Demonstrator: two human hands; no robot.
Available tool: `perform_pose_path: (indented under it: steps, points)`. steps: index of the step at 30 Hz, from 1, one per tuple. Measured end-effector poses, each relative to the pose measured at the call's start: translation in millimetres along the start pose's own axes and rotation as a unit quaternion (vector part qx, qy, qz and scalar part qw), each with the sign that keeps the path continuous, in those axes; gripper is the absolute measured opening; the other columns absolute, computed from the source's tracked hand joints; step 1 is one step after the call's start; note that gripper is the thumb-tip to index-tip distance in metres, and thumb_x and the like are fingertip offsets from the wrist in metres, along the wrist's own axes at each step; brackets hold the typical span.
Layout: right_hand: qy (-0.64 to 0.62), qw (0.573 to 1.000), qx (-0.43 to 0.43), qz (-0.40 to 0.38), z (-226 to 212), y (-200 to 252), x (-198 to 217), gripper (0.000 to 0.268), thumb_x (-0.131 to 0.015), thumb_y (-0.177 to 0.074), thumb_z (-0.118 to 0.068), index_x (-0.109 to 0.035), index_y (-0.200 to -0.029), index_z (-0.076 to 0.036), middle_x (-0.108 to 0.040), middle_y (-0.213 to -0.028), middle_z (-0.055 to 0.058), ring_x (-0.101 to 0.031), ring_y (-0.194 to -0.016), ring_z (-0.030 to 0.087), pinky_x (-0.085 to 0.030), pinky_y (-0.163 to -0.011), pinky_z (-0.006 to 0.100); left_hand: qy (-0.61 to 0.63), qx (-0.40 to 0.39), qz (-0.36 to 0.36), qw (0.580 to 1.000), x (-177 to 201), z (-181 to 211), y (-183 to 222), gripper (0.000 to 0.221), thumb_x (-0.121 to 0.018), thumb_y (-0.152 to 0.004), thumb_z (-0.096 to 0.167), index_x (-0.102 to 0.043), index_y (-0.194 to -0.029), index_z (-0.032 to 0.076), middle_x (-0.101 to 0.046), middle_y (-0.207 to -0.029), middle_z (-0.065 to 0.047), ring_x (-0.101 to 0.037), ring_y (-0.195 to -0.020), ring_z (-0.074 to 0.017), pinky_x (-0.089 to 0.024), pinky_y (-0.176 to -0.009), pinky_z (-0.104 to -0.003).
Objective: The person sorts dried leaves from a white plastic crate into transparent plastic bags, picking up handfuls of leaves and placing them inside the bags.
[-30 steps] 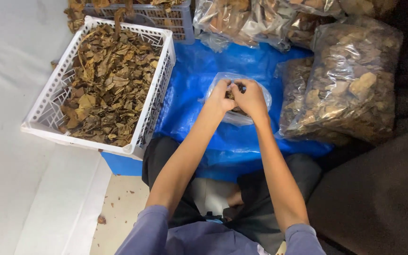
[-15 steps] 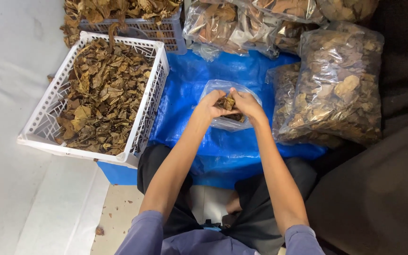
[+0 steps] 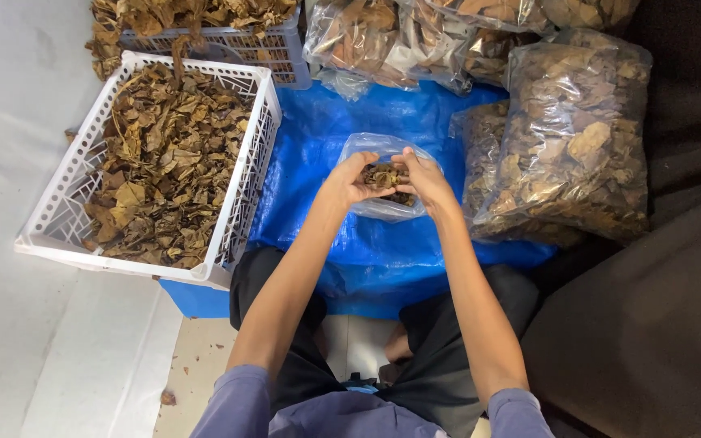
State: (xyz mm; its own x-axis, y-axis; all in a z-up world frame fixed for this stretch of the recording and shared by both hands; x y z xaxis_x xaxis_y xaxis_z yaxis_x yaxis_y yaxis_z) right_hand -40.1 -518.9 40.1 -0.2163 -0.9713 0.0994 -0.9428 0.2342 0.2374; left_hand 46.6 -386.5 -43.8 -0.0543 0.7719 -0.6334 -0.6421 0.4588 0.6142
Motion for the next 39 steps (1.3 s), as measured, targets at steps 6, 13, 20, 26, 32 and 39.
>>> perform_pose_path:
  steps: [6, 13, 20, 26, 32, 39]
  points:
    - [-0.027, 0.999, 0.029, 0.031, 0, 5, -5, 0.052, -0.05, -0.108, -0.046, -0.07, -0.128, -0.002, -0.065, -0.132, 0.024, -0.06, -0.127, 0.044, -0.057, -0.096, 0.054, -0.019, -0.018, 0.0, 1.0, 3, 0, -6, 0.067, -0.066, -0.094, 0.018, -0.031, -0.145, -0.007, -0.043, -0.139, -0.04, -0.054, -0.122, -0.0595, -0.052, -0.091, -0.08]
    - [-0.059, 0.997, 0.039, 0.041, -10, 25, -11, 0.049, -0.055, -0.106, -0.043, -0.07, -0.13, -0.002, -0.062, -0.138, 0.027, -0.055, -0.132, 0.045, -0.054, -0.098, 0.056, -0.083, -0.077, -0.007, 0.994, -11, 5, 5, 0.078, -0.065, -0.096, 0.021, -0.022, -0.157, -0.002, -0.031, -0.155, -0.034, -0.034, -0.135, -0.0669, -0.042, -0.095, -0.083]
    - [-0.031, 0.997, 0.055, 0.04, -19, 36, -9, 0.047, -0.058, -0.107, -0.041, -0.068, -0.132, -0.002, -0.049, -0.148, 0.031, -0.039, -0.142, 0.052, -0.046, -0.103, 0.068, -0.087, -0.065, -0.005, 0.994, -22, 5, 28, 0.088, -0.068, -0.094, 0.018, -0.014, -0.16, 0.0, -0.018, -0.159, -0.038, -0.03, -0.135, -0.0692, -0.045, -0.096, -0.079]
    - [0.009, 0.993, 0.074, 0.095, 15, 2, 0, 0.033, -0.065, -0.101, -0.033, -0.077, -0.122, -0.011, -0.07, -0.125, 0.02, -0.063, -0.121, 0.037, -0.058, -0.088, 0.051, -0.17, -0.097, -0.066, 0.978, -30, 10, 61, 0.065, -0.054, -0.103, 0.016, -0.024, -0.157, -0.005, -0.033, -0.148, -0.045, -0.047, -0.128, -0.0613, -0.053, -0.096, -0.069]
    - [0.06, 0.979, 0.168, 0.095, 5, -2, -1, 0.024, -0.065, -0.096, -0.016, -0.079, -0.115, -0.012, -0.075, -0.109, 0.018, -0.072, -0.097, 0.029, -0.062, -0.077, 0.04, -0.275, -0.192, -0.086, 0.938, -17, 40, 113, 0.038, -0.054, -0.104, 0.017, -0.06, -0.136, -0.003, -0.071, -0.116, -0.025, -0.073, -0.1, -0.0336, -0.064, -0.083, -0.045]
    - [0.17, 0.966, 0.182, 0.075, -22, 18, -15, 0.028, -0.058, -0.1, -0.013, -0.074, -0.122, -0.006, -0.071, -0.108, 0.024, -0.074, -0.088, 0.036, -0.064, -0.066, 0.042, -0.329, -0.353, 0.084, 0.872, 52, 111, 173, 0.066, -0.056, -0.099, 0.064, -0.059, -0.063, 0.008, -0.045, -0.042, -0.008, -0.042, -0.027, -0.0159, -0.034, -0.026, -0.023]
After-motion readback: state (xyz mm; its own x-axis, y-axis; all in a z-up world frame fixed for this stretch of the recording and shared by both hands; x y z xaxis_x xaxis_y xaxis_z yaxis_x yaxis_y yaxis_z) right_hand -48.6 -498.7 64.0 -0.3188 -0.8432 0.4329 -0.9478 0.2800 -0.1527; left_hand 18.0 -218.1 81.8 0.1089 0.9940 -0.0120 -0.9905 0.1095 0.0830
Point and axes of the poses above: each hand's wrist, its own y-axis away from the middle knuckle, its own x-axis out of the back of the hand, z = x × y, the point moved 7 cm from there along -y, towards the middle knuckle
